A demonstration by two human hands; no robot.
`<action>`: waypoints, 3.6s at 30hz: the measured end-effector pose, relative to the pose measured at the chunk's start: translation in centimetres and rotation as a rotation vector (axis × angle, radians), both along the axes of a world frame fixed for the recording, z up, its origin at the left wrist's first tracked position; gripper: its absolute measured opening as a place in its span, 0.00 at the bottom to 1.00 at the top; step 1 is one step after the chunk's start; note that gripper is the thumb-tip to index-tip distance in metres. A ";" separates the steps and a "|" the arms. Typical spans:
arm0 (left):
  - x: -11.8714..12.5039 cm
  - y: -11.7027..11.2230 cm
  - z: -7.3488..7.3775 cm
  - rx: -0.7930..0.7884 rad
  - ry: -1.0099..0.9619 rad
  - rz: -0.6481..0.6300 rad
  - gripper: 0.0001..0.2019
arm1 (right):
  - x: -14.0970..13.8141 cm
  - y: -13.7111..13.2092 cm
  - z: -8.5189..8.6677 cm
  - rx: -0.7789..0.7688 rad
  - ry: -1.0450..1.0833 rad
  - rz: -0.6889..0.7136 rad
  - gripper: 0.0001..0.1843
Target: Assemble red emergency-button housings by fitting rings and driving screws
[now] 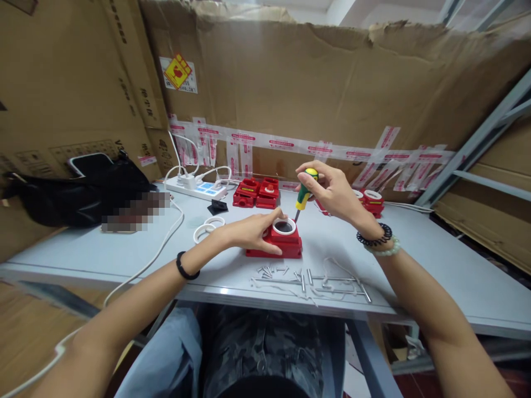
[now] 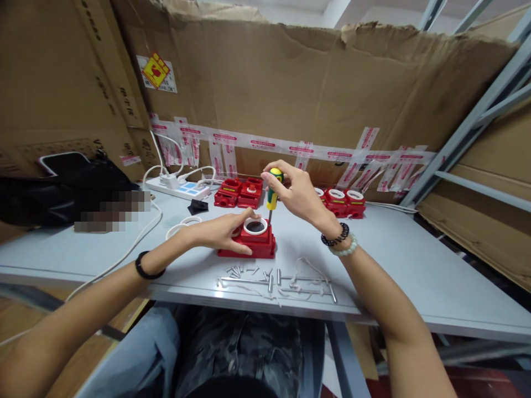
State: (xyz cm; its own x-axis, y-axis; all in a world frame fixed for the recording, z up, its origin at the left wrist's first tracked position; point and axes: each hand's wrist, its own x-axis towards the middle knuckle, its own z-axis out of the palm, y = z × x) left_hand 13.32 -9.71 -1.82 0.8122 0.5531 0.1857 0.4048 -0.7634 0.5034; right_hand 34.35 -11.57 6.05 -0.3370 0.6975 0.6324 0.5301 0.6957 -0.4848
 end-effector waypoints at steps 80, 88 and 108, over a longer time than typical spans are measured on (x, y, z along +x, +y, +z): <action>0.1 0.0 -0.1 0.037 0.026 0.005 0.35 | -2.3 0.9 -0.8 0.258 -0.274 -0.564 0.11; 0.1 -0.1 0.0 0.011 0.004 -0.010 0.34 | -0.7 1.1 0.6 0.295 0.000 -0.445 0.09; 0.1 0.1 -0.1 0.021 0.016 -0.021 0.35 | 0.4 -3.1 -5.7 -0.182 0.313 -0.105 0.10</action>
State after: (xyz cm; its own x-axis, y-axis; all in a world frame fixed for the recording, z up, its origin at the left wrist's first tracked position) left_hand 13.44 -9.61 -1.92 0.8266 0.5319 0.1841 0.3963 -0.7823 0.4806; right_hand 34.71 -14.72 0.36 -0.0678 0.8284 0.5560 0.4010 0.5329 -0.7451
